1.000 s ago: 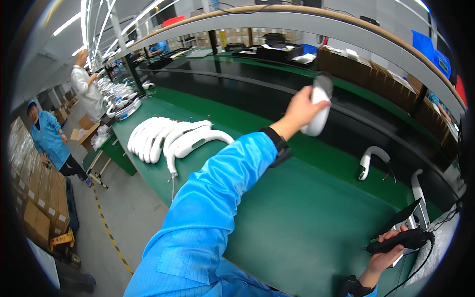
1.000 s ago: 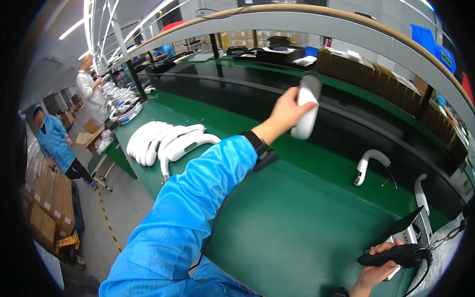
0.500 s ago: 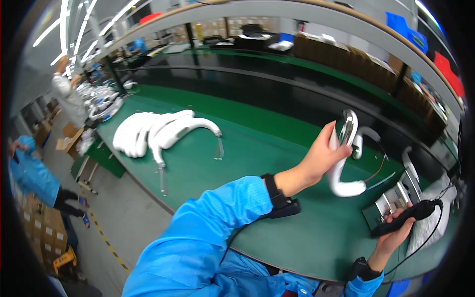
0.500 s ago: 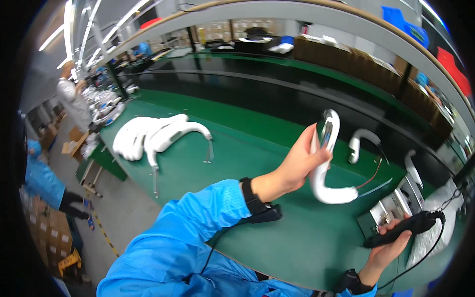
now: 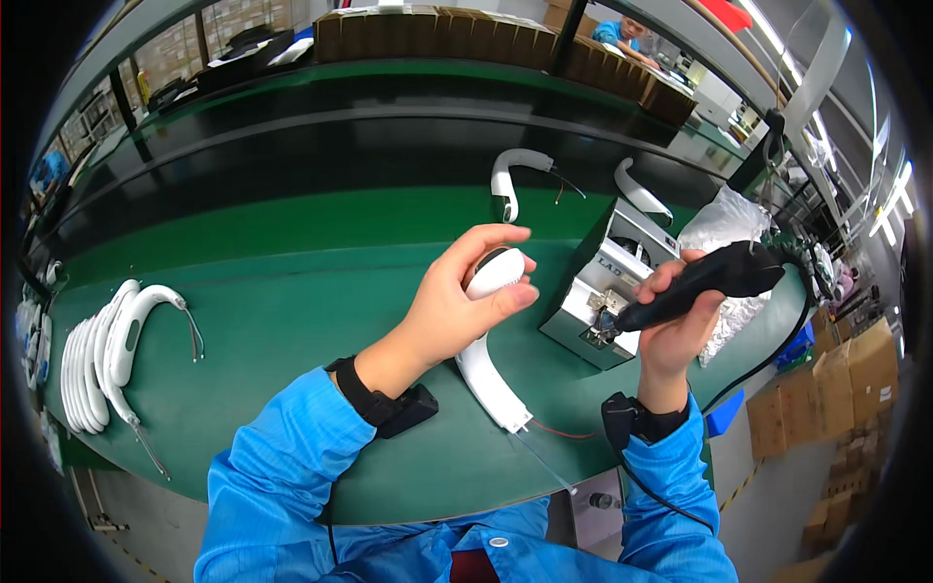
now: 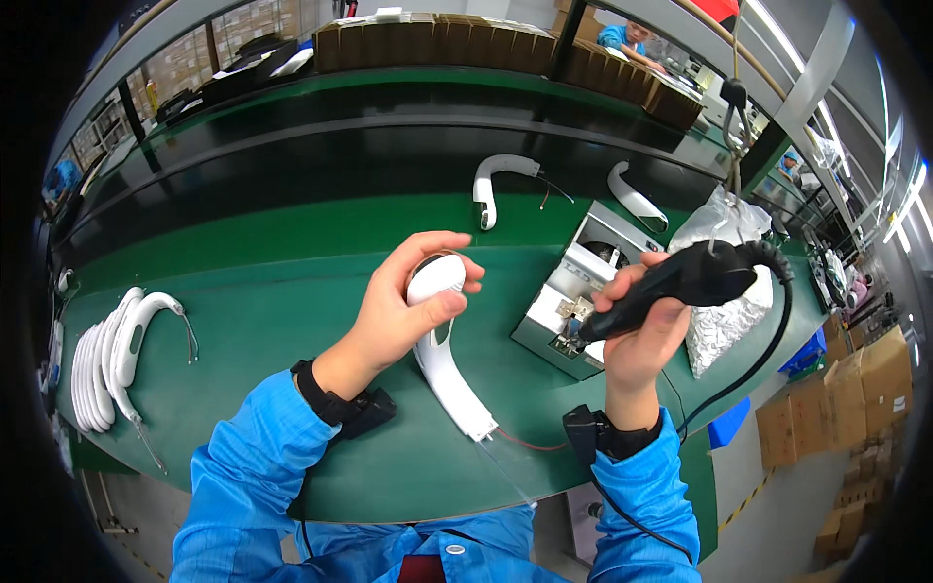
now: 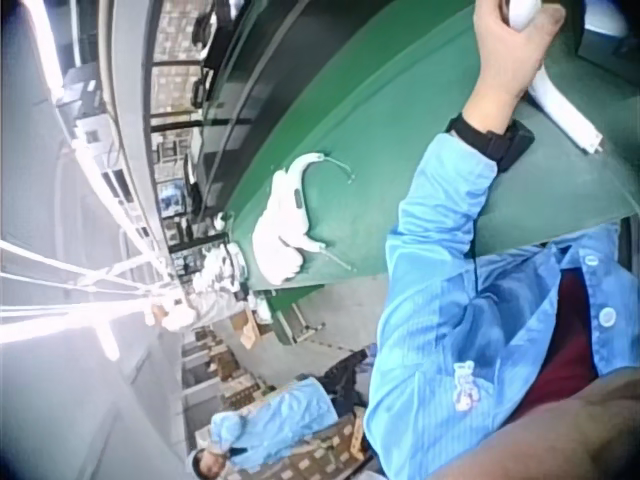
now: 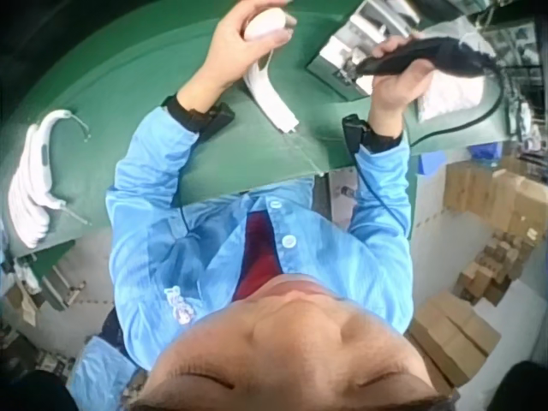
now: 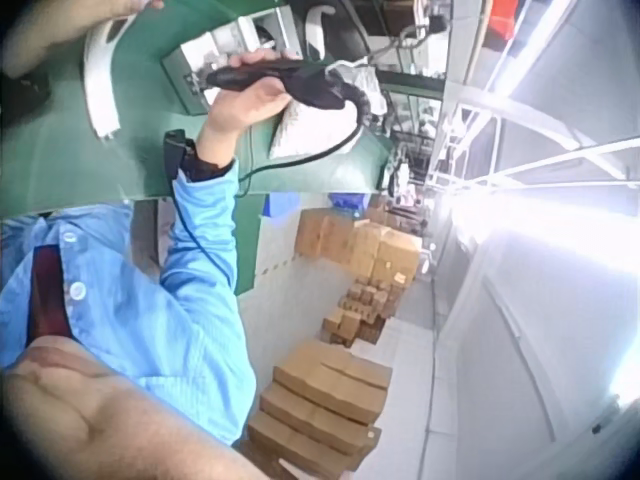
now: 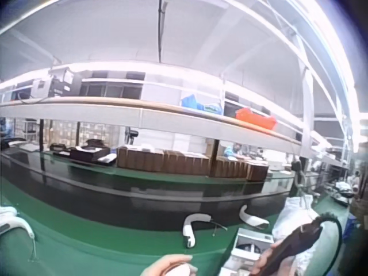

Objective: Assembling white plastic curved handles on a factory production line using a handheld tool.

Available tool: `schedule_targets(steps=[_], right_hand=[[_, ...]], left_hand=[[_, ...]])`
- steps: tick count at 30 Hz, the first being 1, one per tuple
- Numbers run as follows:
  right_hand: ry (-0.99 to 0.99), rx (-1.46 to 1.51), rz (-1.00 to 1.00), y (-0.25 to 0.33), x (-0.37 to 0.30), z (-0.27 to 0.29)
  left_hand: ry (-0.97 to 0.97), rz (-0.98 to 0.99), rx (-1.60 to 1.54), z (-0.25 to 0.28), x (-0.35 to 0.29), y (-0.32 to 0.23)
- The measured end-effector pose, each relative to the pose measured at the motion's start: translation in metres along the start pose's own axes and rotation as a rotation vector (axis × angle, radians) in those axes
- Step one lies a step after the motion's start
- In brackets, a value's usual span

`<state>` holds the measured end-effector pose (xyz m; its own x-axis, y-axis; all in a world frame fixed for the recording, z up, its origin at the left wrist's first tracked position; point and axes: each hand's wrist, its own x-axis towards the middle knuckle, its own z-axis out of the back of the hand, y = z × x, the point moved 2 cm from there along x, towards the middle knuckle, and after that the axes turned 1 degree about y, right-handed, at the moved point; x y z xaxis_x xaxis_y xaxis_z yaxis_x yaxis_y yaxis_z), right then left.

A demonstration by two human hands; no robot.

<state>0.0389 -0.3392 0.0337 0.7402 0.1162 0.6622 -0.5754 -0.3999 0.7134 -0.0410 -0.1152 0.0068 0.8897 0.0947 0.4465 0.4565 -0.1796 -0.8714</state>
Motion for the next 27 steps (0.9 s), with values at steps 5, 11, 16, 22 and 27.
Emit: schedule_targets(steps=[5, 11, 16, 22, 27], right_hand=[[0.048, -0.042, -0.188, -0.017, 0.013, -0.006], [0.104, 0.069, -0.241, -0.029, -0.033, -0.025], [0.168, 0.212, -0.311, -0.015, -0.073, -0.079], [0.248, 0.219, -0.366, -0.015, -0.091, -0.089], [0.283, 0.151, -0.436, -0.026, -0.095, -0.092]], left_hand=[[0.037, 0.099, -0.077, -0.006, 0.006, 0.011], [0.083, 0.134, -0.222, -0.006, 0.004, 0.015], [0.074, 0.129, -0.177, 0.002, 0.003, 0.018], [0.064, 0.134, -0.185, 0.003, 0.002, 0.018], [0.065, 0.1, -0.161, 0.003, 0.003, 0.017]])
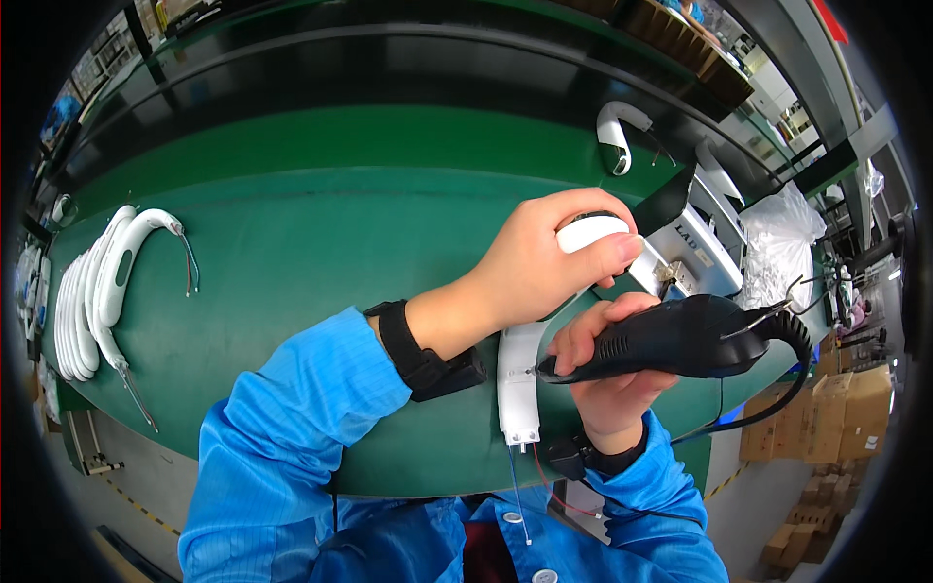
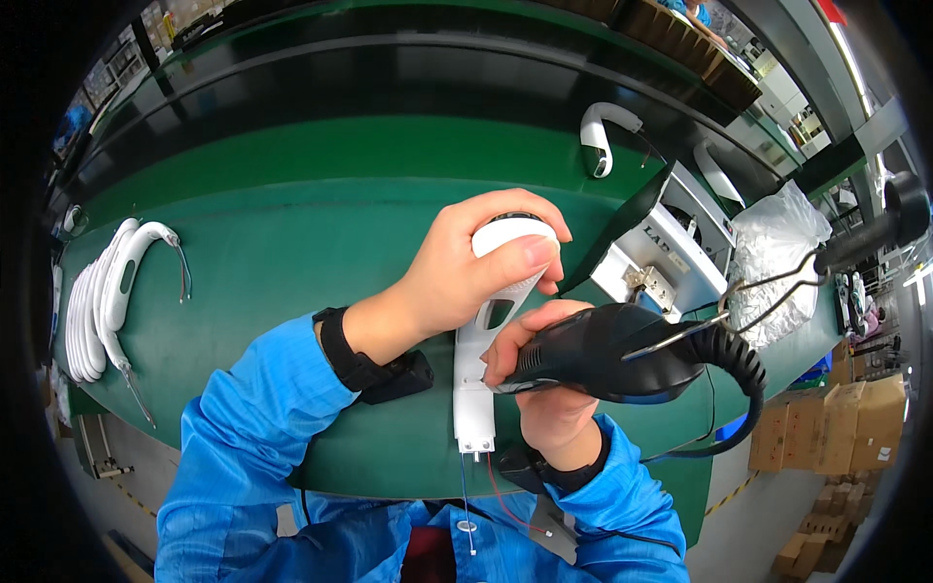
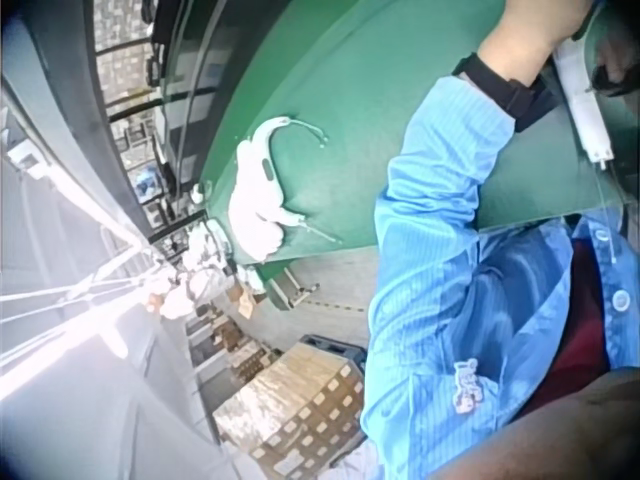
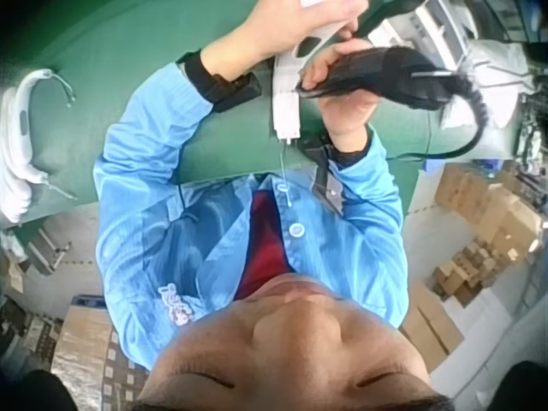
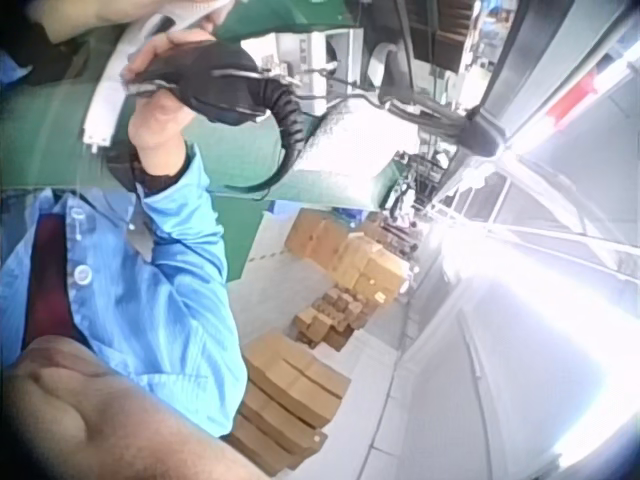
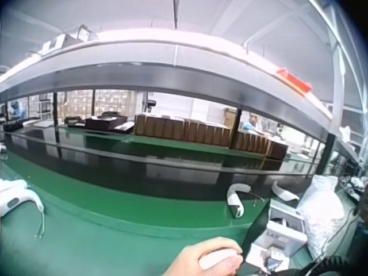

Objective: Assembling white plastic curved handles on a factory production line using a handheld tool.

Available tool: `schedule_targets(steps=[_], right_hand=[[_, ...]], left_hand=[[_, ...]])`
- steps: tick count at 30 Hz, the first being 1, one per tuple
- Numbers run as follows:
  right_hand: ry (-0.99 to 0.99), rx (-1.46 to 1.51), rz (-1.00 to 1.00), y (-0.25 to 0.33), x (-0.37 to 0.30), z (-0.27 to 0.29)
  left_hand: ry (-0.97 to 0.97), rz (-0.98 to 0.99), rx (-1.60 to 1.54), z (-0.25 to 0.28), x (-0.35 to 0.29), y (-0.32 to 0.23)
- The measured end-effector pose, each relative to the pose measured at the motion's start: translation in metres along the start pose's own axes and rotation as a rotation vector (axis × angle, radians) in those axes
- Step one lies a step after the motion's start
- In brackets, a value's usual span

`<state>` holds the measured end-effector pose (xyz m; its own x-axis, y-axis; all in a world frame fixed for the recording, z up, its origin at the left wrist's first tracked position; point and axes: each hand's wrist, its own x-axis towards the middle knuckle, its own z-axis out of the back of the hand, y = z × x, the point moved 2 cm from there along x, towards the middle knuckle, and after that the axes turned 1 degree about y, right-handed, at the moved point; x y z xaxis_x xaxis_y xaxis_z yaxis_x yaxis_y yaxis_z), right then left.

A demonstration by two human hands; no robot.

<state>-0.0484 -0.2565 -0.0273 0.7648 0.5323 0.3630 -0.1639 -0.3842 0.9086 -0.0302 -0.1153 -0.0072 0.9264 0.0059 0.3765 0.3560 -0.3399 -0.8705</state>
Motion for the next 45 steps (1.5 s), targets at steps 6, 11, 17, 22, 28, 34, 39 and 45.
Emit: schedule_targets(steps=[6, 11, 17, 22, 28, 34, 39, 45], right_hand=[[0.023, -0.013, 0.036, -0.004, 0.0, -0.002], [0.027, 0.005, 0.031, -0.004, -0.002, -0.004], [-0.041, 0.14, 0.136, 0.01, -0.001, 0.004], [-0.239, -0.102, 0.362, 0.057, 0.027, 0.067], [-0.263, -0.177, 0.44, 0.066, 0.056, 0.111], [-0.186, -0.215, 0.2, 0.051, 0.054, 0.089], [-0.117, -0.095, 0.197, 0.029, 0.027, 0.048], [0.028, 0.047, 0.089, 0.01, 0.013, -0.013]], left_hand=[[-0.008, 0.007, 0.015, -0.001, -0.003, 0.002], [-0.008, -0.017, 0.067, -0.001, -0.003, 0.007], [0.005, -0.01, 0.12, -0.003, 0.001, 0.005], [-0.04, 0.047, -0.008, 0.0, -0.001, 0.004], [-0.05, -0.026, 0.042, 0.01, 0.005, 0.004], [-0.104, 0.011, 0.0, 0.021, 0.002, 0.005], [-0.064, -0.009, -0.022, 0.014, 0.007, 0.005], [-0.053, -0.037, -0.004, 0.012, 0.003, -0.001]])
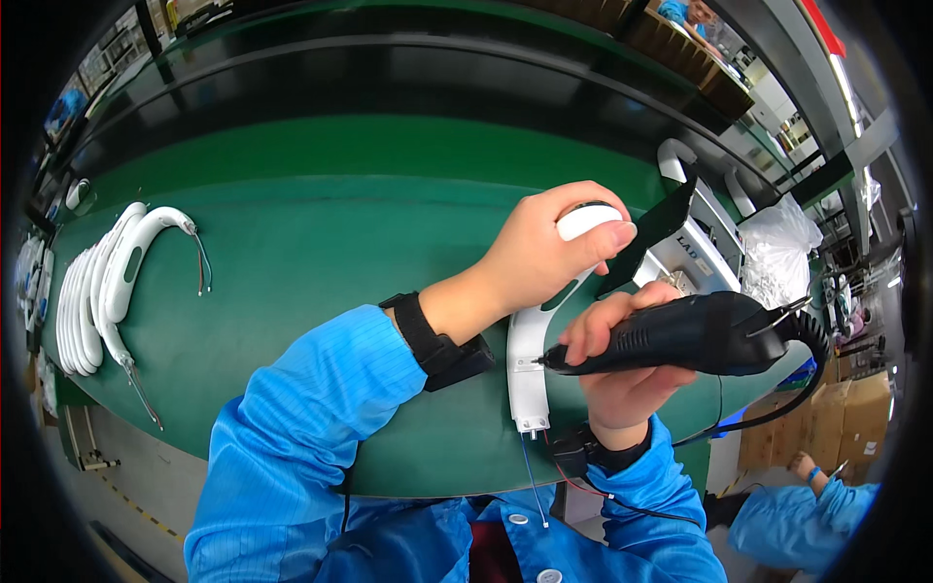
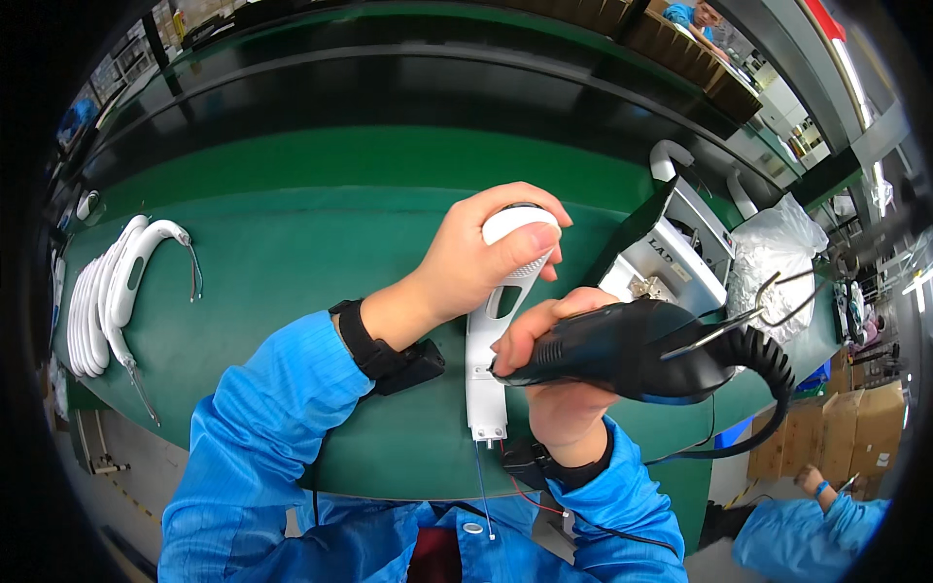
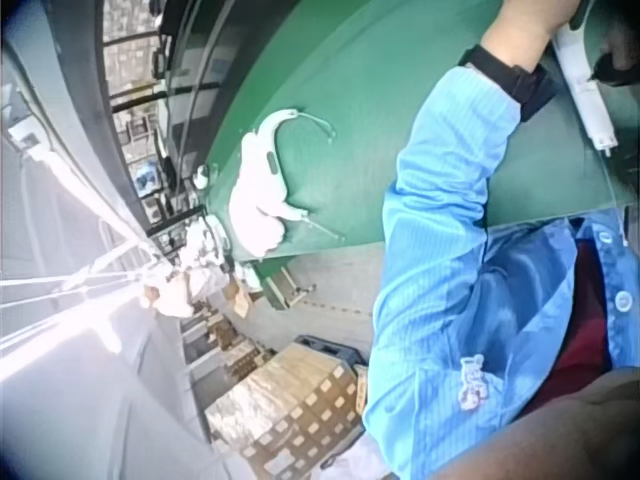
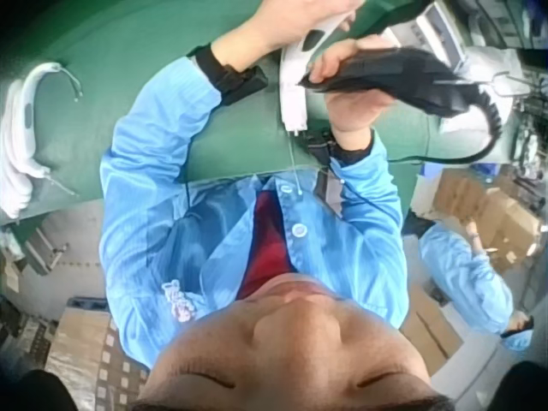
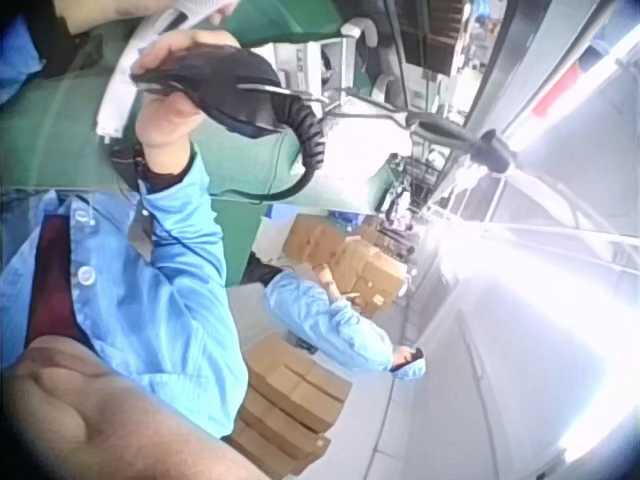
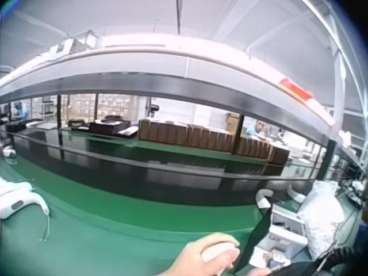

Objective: Assembling white plastic curved handles on a factory production line using a handheld tool.

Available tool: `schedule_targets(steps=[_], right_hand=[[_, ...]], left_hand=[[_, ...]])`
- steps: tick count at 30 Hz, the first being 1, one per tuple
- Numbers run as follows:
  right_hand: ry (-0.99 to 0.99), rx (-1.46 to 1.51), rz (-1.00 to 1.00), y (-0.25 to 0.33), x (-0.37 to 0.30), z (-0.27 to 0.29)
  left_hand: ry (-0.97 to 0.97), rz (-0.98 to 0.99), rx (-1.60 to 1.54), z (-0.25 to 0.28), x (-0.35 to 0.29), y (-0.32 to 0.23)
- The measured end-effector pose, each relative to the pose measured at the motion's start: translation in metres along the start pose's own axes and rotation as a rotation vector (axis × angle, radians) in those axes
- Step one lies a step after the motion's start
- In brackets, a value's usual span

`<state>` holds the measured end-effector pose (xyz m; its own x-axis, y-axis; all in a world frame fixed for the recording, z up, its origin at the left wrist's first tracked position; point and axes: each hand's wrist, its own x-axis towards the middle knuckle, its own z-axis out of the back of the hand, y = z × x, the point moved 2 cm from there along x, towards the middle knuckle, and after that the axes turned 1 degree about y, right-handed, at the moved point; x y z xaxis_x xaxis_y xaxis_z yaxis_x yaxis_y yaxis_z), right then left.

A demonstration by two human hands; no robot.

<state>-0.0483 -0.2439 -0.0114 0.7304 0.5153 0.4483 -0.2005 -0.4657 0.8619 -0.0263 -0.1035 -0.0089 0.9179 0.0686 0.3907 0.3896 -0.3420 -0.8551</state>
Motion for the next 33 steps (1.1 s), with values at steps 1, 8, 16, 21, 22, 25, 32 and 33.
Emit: schedule_targets(steps=[1, 8, 16, 21, 22, 25, 32, 33], right_hand=[[0.003, 0.002, -0.006, -0.002, -0.002, -0.001], [-0.001, -0.032, -0.074, -0.018, -0.005, -0.005], [-0.007, 0.005, -0.088, -0.026, -0.006, -0.005], [-0.021, 0.082, -0.061, -0.031, -0.008, -0.012], [-0.039, 0.09, -0.024, -0.03, -0.01, -0.008], [-0.045, 0.214, 0.234, 0.006, -0.004, 0.013], [-0.259, 0.011, 0.286, 0.005, 0.016, 0.067], [-0.261, 0.023, 0.294, 0.001, 0.016, 0.066]], left_hand=[[0.006, 0.0, 0.007, -0.001, -0.001, 0.0], [0.004, -0.06, 0.148, -0.004, 0.0, 0.002], [0.032, 0.004, -0.02, 0.0, 0.0, 0.002], [-0.021, -0.069, 0.381, 0.01, -0.004, -0.01], [-0.049, -0.253, 0.723, 0.011, 0.0, -0.011], [-0.033, -0.131, 1.05, 0.022, 0.006, -0.032], [-0.718, -0.125, 1.13, 0.132, 0.019, -0.063], [-0.838, -0.178, 1.131, 0.15, 0.019, -0.064]])
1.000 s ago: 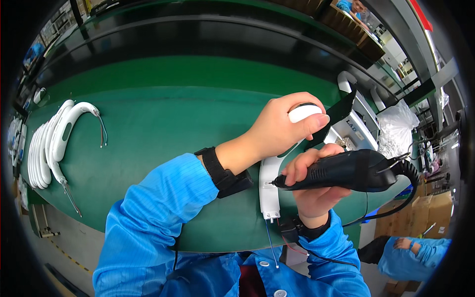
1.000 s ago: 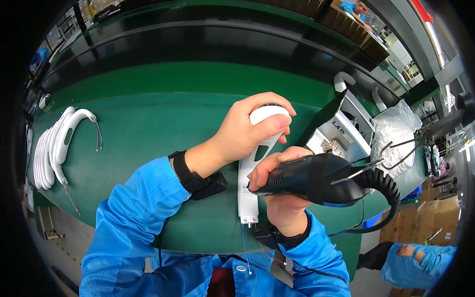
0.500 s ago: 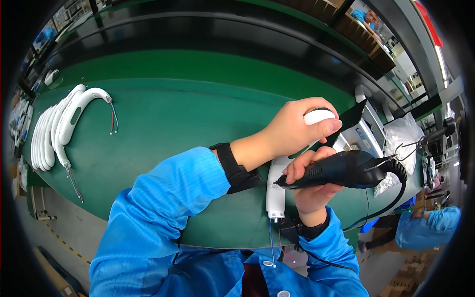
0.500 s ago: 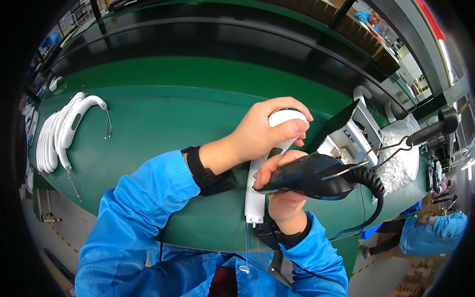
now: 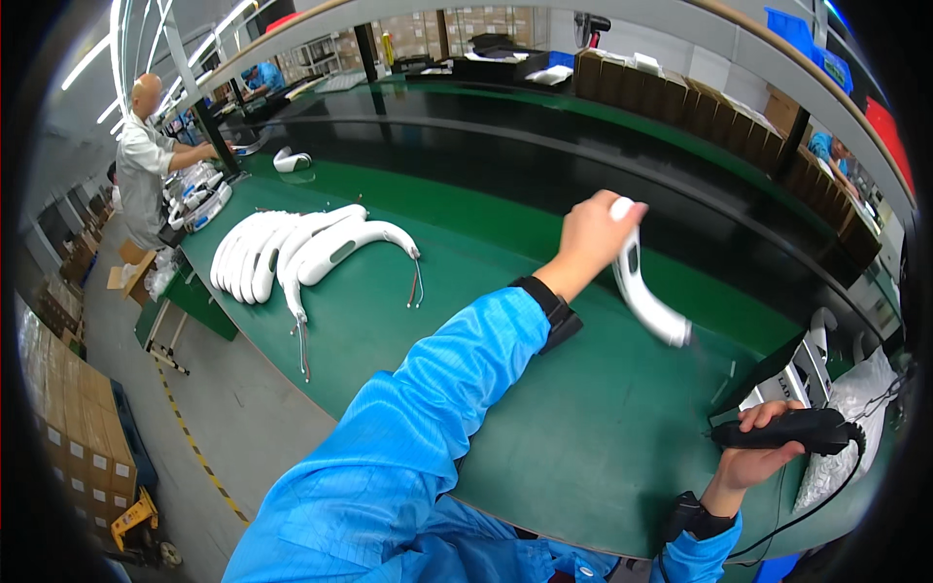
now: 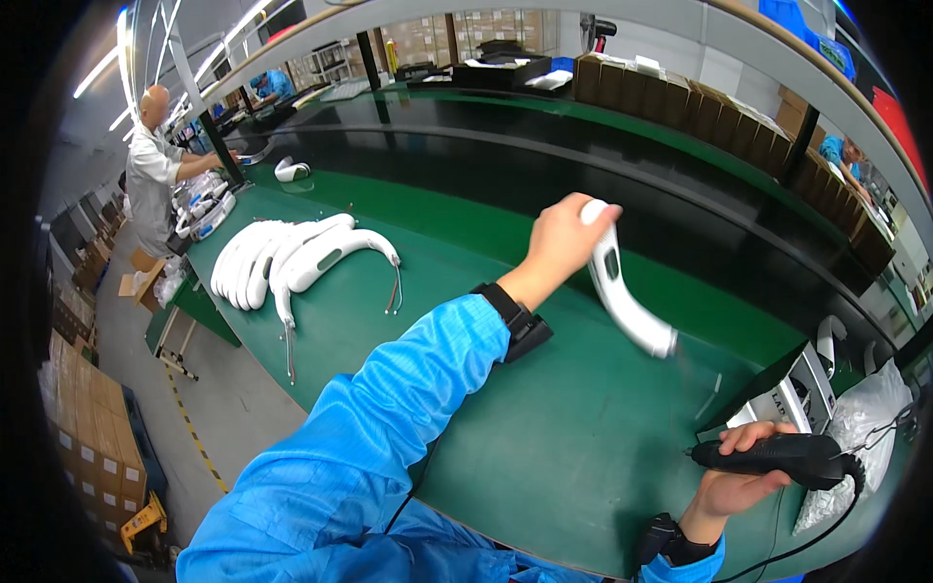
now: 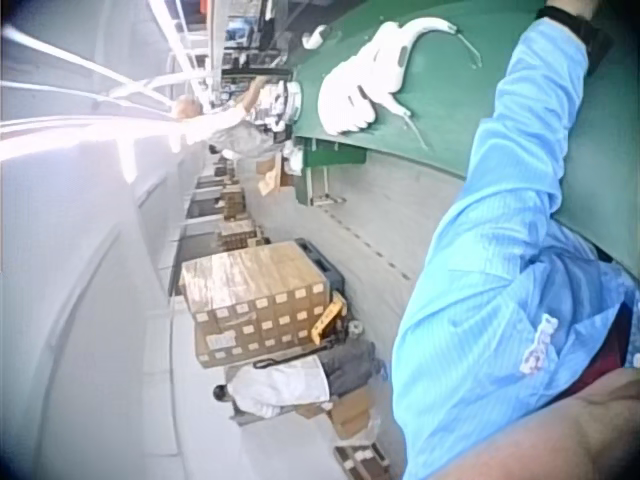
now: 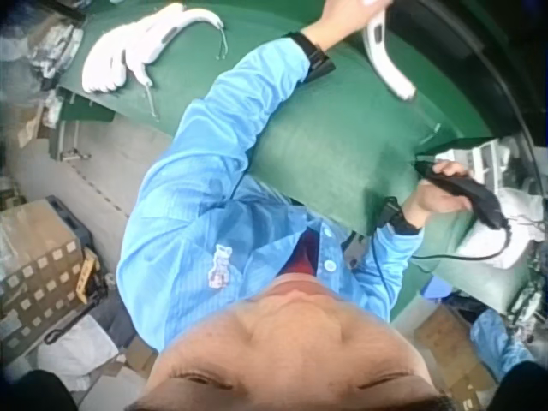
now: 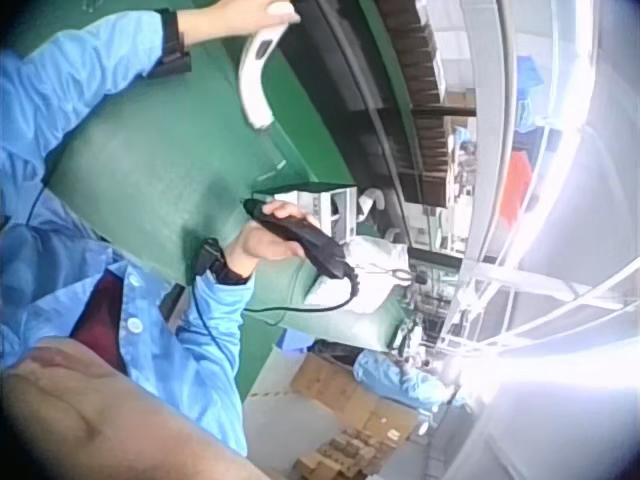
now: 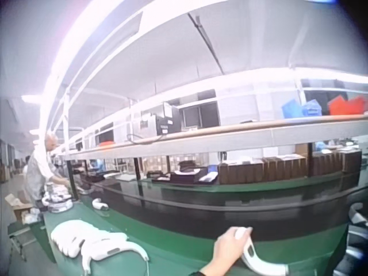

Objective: Assembling white plastic curved handles on a factory production line using a handheld tool.

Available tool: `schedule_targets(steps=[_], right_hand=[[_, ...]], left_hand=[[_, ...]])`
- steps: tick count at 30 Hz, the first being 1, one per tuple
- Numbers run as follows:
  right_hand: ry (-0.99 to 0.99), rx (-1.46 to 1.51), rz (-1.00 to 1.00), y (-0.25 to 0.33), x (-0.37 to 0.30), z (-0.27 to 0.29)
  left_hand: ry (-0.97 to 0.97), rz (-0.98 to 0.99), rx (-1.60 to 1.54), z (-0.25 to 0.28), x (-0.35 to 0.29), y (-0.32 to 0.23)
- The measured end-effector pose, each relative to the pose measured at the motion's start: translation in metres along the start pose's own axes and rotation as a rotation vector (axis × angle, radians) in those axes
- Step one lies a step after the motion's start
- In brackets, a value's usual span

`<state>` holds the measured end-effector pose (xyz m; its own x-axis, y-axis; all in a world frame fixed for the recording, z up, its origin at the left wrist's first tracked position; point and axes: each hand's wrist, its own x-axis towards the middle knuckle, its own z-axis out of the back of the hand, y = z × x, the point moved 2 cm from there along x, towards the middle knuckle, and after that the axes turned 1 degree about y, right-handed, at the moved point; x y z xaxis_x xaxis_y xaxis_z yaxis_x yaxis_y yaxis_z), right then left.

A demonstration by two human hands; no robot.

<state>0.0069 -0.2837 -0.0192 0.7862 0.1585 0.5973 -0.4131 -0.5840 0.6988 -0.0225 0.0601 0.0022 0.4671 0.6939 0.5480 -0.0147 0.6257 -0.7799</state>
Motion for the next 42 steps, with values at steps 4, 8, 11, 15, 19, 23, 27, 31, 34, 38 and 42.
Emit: schedule_targets(steps=[4, 8, 11, 15, 19, 23, 27, 31, 34, 38, 42], right_hand=[[0.053, 0.003, -0.003, -0.004, -0.003, -0.005], [0.049, -0.061, -0.011, -0.005, -0.008, -0.01], [0.027, -0.064, -0.025, -0.004, -0.012, -0.009], [0.031, -0.054, -0.048, -0.004, -0.014, -0.013], [0.063, -0.032, -0.075, -0.01, -0.013, -0.014], [0.084, -0.06, -0.065, -0.003, -0.013, -0.01], [0.083, -0.056, -0.061, -0.005, -0.01, -0.008], [0.022, -0.092, -0.044, 0.01, -0.009, 0.006], [-0.017, -0.049, -0.04, 0.037, -0.007, 0.035], [0.035, -0.07, 0.043, 0.055, 0.015, 0.055], [0.034, -0.102, 0.096, 0.069, 0.04, 0.052]], left_hand=[[0.101, 0.074, 0.048, -0.012, 0.015, 0.077], [0.631, -0.04, 0.234, 0.01, -0.005, 0.094], [0.599, -0.011, 0.281, 0.074, -0.017, 0.067], [0.386, -0.071, 0.78, 0.21, -0.026, 0.096], [0.158, 0.23, 1.326, 0.371, -0.045, 0.162], [0.208, 0.195, 1.312, 0.376, -0.063, 0.161], [0.214, 0.177, 1.267, 0.383, -0.068, 0.168], [-0.042, 0.156, 0.894, 0.358, -0.042, 0.124], [-0.186, -0.133, 0.683, 0.317, -0.023, 0.077], [-0.123, -0.011, -0.065, 0.26, -0.029, 0.042], [0.205, 0.128, -0.615, 0.15, -0.058, -0.003]])
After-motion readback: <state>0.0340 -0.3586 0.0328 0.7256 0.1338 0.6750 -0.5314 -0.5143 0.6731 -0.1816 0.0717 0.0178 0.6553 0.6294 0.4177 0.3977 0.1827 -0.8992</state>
